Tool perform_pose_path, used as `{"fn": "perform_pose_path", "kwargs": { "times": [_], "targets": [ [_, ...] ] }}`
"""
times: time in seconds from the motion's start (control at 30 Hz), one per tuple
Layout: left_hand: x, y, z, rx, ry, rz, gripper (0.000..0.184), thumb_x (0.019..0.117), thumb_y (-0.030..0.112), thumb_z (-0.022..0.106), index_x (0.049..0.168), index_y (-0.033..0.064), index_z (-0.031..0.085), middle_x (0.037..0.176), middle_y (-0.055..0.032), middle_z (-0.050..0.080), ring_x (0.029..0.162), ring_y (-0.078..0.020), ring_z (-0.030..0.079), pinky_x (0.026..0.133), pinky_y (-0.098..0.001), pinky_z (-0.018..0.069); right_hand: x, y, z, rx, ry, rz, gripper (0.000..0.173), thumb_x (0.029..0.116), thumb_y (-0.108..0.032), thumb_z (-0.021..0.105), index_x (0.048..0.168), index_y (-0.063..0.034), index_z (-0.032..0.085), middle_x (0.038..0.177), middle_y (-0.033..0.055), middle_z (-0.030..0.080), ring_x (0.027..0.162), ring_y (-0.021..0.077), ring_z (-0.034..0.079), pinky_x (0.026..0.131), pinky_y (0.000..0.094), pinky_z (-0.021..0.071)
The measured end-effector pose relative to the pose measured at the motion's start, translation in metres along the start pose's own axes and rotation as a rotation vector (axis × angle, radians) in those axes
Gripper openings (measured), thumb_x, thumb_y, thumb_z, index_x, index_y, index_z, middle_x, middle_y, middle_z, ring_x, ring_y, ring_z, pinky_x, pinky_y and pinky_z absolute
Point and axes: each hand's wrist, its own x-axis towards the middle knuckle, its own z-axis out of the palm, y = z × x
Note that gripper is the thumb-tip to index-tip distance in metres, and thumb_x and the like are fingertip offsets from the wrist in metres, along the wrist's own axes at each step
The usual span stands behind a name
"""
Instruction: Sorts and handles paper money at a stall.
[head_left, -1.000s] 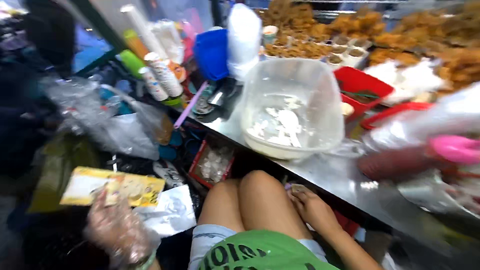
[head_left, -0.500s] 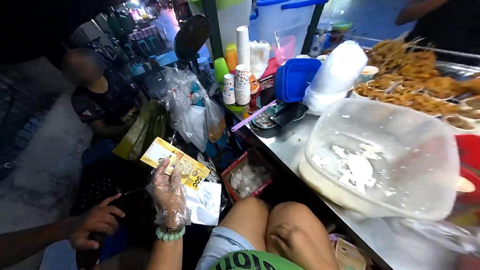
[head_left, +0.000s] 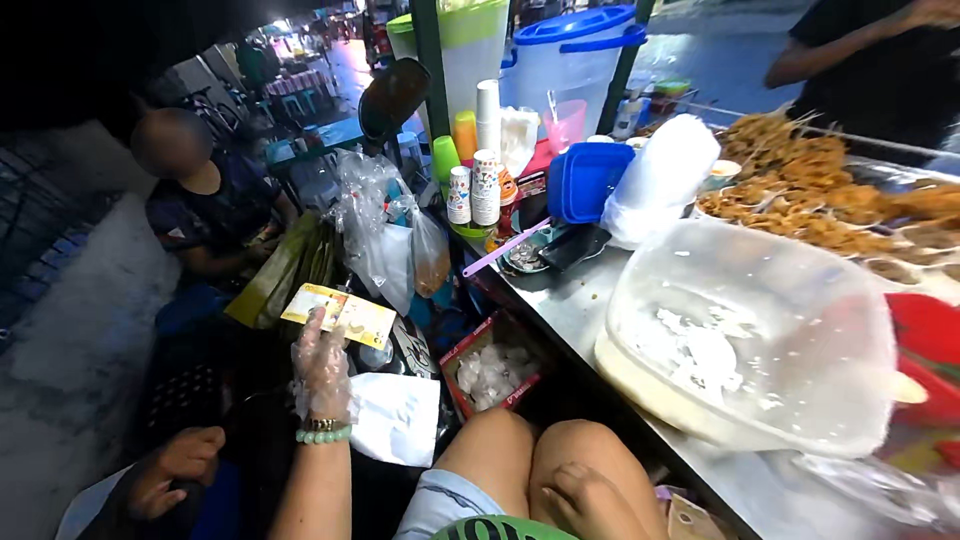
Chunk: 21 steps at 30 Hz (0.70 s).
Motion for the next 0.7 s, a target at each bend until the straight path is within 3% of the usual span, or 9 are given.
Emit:
{"fn": "perform_pose_path", "kwargs": {
  "times": [0.1, 0.23, 0.3, 0.37, 0.43, 0.57, 0.63, 0.67, 0.7],
  "targets": [
    [0.024, -0.001, -0.005, -0.019, -0.005, -0.048, 0.042, 0.1011, 0.008, 0.057, 0.142, -0.0007, 0.052, 0.14, -0.0171, 0.057, 0.111, -0.0194, 0.063, 0.093, -0.0374, 0.0542, -0.001, 0.0, -0.001, 0.006, -0.013, 0.001, 0.022, 0.0973, -0.021, 0.067, 0.099, -0.0032, 0.079, 0.106, 0.0151, 0.077, 0.106, 0.0344, 0.072, 0.094, 0.0543, 0.0562],
    [0.062, 0.003, -0.014, 0.146, 0.092, -0.062, 0.04, 0.0984, 0.009, 0.063, 0.136, -0.0023, 0.058, 0.137, -0.0206, 0.06, 0.122, -0.0264, 0.06, 0.102, -0.0438, 0.0504, -0.001, -0.001, -0.003, 0.013, -0.024, -0.01, 0.023, 0.0986, -0.021, 0.065, 0.1, -0.0019, 0.078, 0.106, 0.0159, 0.076, 0.106, 0.0352, 0.072, 0.095, 0.0543, 0.0556],
    [0.063, 0.04, -0.017, 0.195, 0.11, -0.174, 0.041, 0.0989, 0.005, 0.061, 0.139, -0.0035, 0.056, 0.141, -0.023, 0.056, 0.128, -0.0307, 0.054, 0.108, -0.0478, 0.0425, -0.001, 0.0, -0.004, 0.015, -0.026, -0.016, 0.024, 0.0989, -0.021, 0.064, 0.1, -0.0013, 0.078, 0.106, 0.0164, 0.076, 0.106, 0.0358, 0.072, 0.095, 0.0549, 0.0555],
    [0.063, 0.072, -0.021, 0.196, 0.16, -0.264, 0.041, 0.0995, 0.0, 0.056, 0.14, -0.0049, 0.052, 0.141, -0.0243, 0.054, 0.125, -0.031, 0.053, 0.106, -0.0475, 0.042, 0.0, -0.001, -0.005, 0.017, -0.045, -0.006, 0.025, 0.0993, -0.021, 0.064, 0.102, -0.0012, 0.078, 0.107, 0.017, 0.076, 0.107, 0.0362, 0.072, 0.096, 0.0551, 0.0548],
    [0.067, 0.086, -0.029, 0.198, 0.212, -0.297, 0.042, 0.0998, -0.003, 0.052, 0.142, -0.0075, 0.048, 0.144, -0.0268, 0.05, 0.126, -0.0328, 0.051, 0.106, -0.0482, 0.0399, 0.0, -0.003, -0.007, 0.01, -0.058, 0.007, 0.026, 0.1002, -0.022, 0.062, 0.103, -0.0012, 0.078, 0.108, 0.0176, 0.076, 0.108, 0.0364, 0.071, 0.098, 0.0552, 0.0541],
    [0.066, 0.091, -0.05, 0.331, 0.263, -0.375, 0.044, 0.1026, -0.002, 0.049, 0.145, -0.0115, 0.044, 0.153, -0.0298, 0.042, 0.14, -0.039, 0.043, 0.116, -0.0523, 0.0311, 0.002, -0.013, -0.01, 0.018, -0.047, 0.025, 0.026, 0.1003, -0.017, 0.06, 0.106, 0.0026, 0.077, 0.113, 0.0227, 0.074, 0.112, 0.0414, 0.07, 0.102, 0.0576, 0.0503],
    [0.067, 0.063, -0.068, 0.269, 0.246, -0.352, 0.045, 0.101, -0.003, 0.053, 0.144, -0.0135, 0.042, 0.152, -0.0309, 0.041, 0.138, -0.0379, 0.043, 0.115, -0.049, 0.0329, 0.004, -0.011, -0.009, 0.0, -0.04, 0.012, 0.026, 0.1, -0.019, 0.061, 0.104, 0.0014, 0.077, 0.11, 0.0213, 0.075, 0.109, 0.04, 0.071, 0.099, 0.057, 0.0527],
    [0.068, 0.027, -0.082, 0.274, 0.223, -0.195, 0.044, 0.1023, 0.002, 0.056, 0.14, -0.0174, 0.043, 0.146, -0.036, 0.044, 0.133, -0.0407, 0.048, 0.111, -0.0478, 0.04, 0.005, -0.014, -0.012, -0.012, -0.064, 0.023, 0.027, 0.1007, -0.018, 0.06, 0.106, 0.0017, 0.077, 0.112, 0.0214, 0.075, 0.112, 0.0401, 0.07, 0.101, 0.057, 0.0515],
    [0.075, -0.022, -0.086, 0.278, 0.338, 0.075, 0.04, 0.0986, 0.004, 0.061, 0.126, -0.0232, 0.051, 0.128, -0.0428, 0.053, 0.115, -0.0463, 0.058, 0.097, -0.0486, 0.0511, 0.007, -0.018, -0.016, -0.025, -0.106, 0.04, 0.028, 0.1022, -0.019, 0.057, 0.108, 0.0021, 0.075, 0.116, 0.0215, 0.074, 0.115, 0.04, 0.068, 0.104, 0.0569, 0.0491]
  ]
}}
